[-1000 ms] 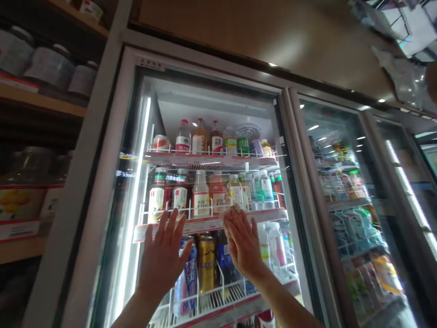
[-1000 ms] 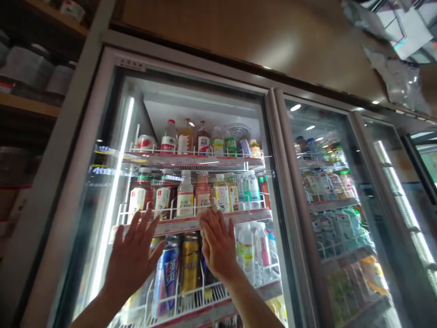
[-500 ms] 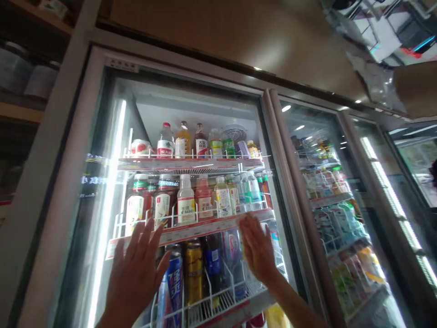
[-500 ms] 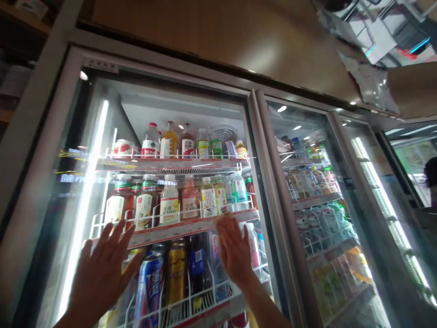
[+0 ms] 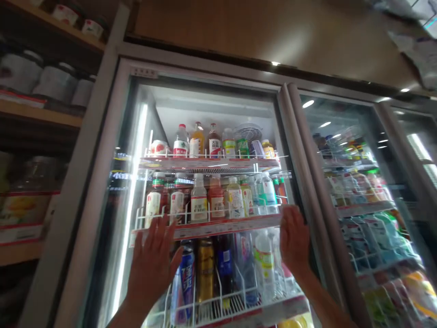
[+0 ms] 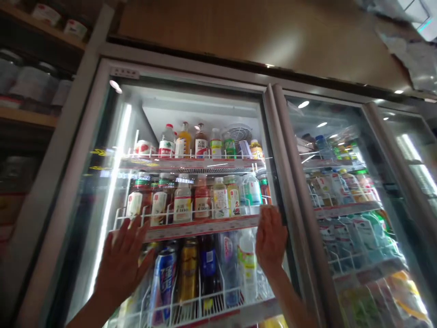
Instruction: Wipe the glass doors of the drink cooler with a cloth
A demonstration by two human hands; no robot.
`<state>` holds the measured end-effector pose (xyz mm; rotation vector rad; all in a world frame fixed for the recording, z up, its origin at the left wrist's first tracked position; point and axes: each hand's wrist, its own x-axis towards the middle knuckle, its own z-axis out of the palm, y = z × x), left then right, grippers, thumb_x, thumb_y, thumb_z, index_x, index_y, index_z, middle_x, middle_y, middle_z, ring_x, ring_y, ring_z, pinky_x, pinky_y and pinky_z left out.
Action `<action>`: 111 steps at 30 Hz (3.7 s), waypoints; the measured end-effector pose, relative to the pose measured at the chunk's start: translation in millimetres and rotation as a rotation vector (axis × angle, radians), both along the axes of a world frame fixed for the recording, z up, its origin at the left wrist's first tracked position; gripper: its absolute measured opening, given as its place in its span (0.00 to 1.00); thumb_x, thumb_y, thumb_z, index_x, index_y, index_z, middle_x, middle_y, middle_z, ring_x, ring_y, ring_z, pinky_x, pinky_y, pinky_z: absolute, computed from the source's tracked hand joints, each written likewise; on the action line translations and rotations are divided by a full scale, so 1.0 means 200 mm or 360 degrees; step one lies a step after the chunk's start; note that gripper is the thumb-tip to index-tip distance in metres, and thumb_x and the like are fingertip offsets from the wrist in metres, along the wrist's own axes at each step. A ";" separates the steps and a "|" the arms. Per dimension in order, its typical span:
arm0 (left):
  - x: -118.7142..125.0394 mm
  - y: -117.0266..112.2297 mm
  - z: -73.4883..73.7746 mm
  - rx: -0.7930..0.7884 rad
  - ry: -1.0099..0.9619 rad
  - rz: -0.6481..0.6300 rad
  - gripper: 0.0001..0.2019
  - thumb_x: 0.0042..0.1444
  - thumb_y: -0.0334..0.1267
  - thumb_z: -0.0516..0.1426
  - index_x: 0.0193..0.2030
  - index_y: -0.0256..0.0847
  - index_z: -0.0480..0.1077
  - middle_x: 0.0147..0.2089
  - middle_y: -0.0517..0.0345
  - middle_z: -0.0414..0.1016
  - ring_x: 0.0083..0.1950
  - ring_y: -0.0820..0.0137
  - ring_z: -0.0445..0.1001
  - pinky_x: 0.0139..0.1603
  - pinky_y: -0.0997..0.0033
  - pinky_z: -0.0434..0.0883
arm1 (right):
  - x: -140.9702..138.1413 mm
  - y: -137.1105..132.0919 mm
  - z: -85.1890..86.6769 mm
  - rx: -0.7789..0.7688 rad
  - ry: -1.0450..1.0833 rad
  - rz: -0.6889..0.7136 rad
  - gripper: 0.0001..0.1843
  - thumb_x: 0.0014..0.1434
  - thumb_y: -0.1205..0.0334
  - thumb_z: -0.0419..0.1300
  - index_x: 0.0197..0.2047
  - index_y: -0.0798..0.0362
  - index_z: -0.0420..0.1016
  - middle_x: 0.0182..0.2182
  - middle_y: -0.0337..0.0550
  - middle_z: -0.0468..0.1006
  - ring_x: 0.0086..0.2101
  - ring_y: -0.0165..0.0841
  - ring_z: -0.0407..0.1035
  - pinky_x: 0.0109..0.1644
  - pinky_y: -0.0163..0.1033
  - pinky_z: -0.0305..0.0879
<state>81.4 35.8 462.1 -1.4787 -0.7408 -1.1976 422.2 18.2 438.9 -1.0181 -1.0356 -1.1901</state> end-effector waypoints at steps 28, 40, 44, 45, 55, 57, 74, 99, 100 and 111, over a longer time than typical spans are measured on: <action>-0.15 0.00 0.12 0.0019 -0.0109 -0.0040 0.31 0.61 0.42 0.46 0.68 0.40 0.38 0.68 0.43 0.50 0.70 0.57 0.43 0.65 0.44 0.45 | -0.50 0.01 0.19 -0.0136 -0.0260 0.0056 0.30 0.63 0.68 0.43 0.67 0.46 0.45 0.64 0.46 0.53 0.64 0.40 0.46 0.62 0.55 0.47; -0.16 0.01 0.17 0.0018 -0.0140 -0.0065 0.31 0.61 0.44 0.44 0.68 0.44 0.36 0.70 0.46 0.44 0.69 0.53 0.46 0.65 0.41 0.46 | -0.26 0.04 0.44 0.0015 -0.0055 0.0036 0.27 0.64 0.64 0.41 0.66 0.50 0.50 0.62 0.50 0.59 0.62 0.40 0.49 0.60 0.52 0.51; -0.17 0.00 0.17 0.0059 -0.0150 -0.0036 0.31 0.61 0.43 0.44 0.68 0.46 0.36 0.70 0.48 0.45 0.69 0.54 0.46 0.65 0.42 0.46 | -0.33 0.04 0.40 -0.0247 -0.0691 0.0024 0.29 0.62 0.66 0.44 0.66 0.45 0.49 0.64 0.40 0.56 0.64 0.36 0.45 0.65 0.51 0.41; -0.17 0.00 0.17 0.0074 -0.0146 -0.0023 0.31 0.61 0.43 0.44 0.68 0.45 0.36 0.69 0.47 0.46 0.69 0.54 0.47 0.65 0.42 0.46 | -0.27 0.04 0.43 -0.0219 -0.0638 0.0005 0.28 0.63 0.66 0.44 0.66 0.45 0.49 0.63 0.41 0.57 0.63 0.36 0.47 0.64 0.51 0.42; -0.17 -0.01 0.46 0.0025 -0.0273 0.0099 0.28 0.61 0.48 0.41 0.64 0.35 0.54 0.66 0.38 0.52 0.68 0.50 0.48 0.63 0.39 0.48 | -0.36 0.08 0.71 -0.0123 -0.0594 0.0008 0.25 0.63 0.64 0.43 0.63 0.47 0.56 0.63 0.42 0.58 0.63 0.37 0.46 0.63 0.51 0.42; -0.17 0.00 0.48 -0.0011 -0.0294 0.0105 0.28 0.61 0.49 0.40 0.63 0.34 0.55 0.67 0.38 0.52 0.68 0.50 0.48 0.63 0.39 0.48 | -0.34 0.06 0.70 -0.0191 -0.0747 -0.0003 0.26 0.63 0.63 0.44 0.64 0.45 0.54 0.63 0.40 0.57 0.63 0.35 0.46 0.64 0.50 0.41; -0.37 -0.06 0.46 0.0059 -0.0239 0.0157 0.27 0.62 0.48 0.40 0.62 0.33 0.55 0.65 0.40 0.55 0.67 0.54 0.52 0.63 0.44 0.51 | -0.79 0.05 1.05 -0.0278 -0.0279 0.0017 0.26 0.63 0.62 0.44 0.64 0.50 0.54 0.65 0.44 0.53 0.63 0.41 0.47 0.62 0.58 0.44; -0.24 -0.14 -0.06 -0.0069 0.0043 -0.0089 0.29 0.59 0.41 0.49 0.66 0.39 0.46 0.67 0.45 0.52 0.70 0.61 0.42 0.68 0.52 0.43 | -0.81 -0.09 -0.23 -0.0558 -0.1518 0.0105 0.28 0.61 0.62 0.46 0.64 0.45 0.53 0.65 0.30 0.51 0.65 0.37 0.39 0.67 0.52 0.23; -0.22 -0.13 -0.07 -0.0054 0.0058 -0.0111 0.30 0.59 0.40 0.50 0.67 0.39 0.46 0.67 0.45 0.52 0.70 0.61 0.41 0.68 0.52 0.43 | -0.75 -0.09 -0.22 -0.0538 -0.1464 0.0098 0.28 0.61 0.64 0.45 0.65 0.44 0.52 0.65 0.30 0.51 0.65 0.36 0.40 0.67 0.52 0.24; 0.02 -0.08 -0.19 -0.0160 -0.0014 -0.0344 0.32 0.58 0.49 0.50 0.67 0.47 0.45 0.66 0.48 0.56 0.70 0.61 0.45 0.68 0.49 0.41 | -0.56 -0.10 -0.35 -0.0541 -0.1197 0.0026 0.29 0.59 0.68 0.46 0.64 0.44 0.54 0.65 0.31 0.50 0.65 0.38 0.41 0.68 0.52 0.28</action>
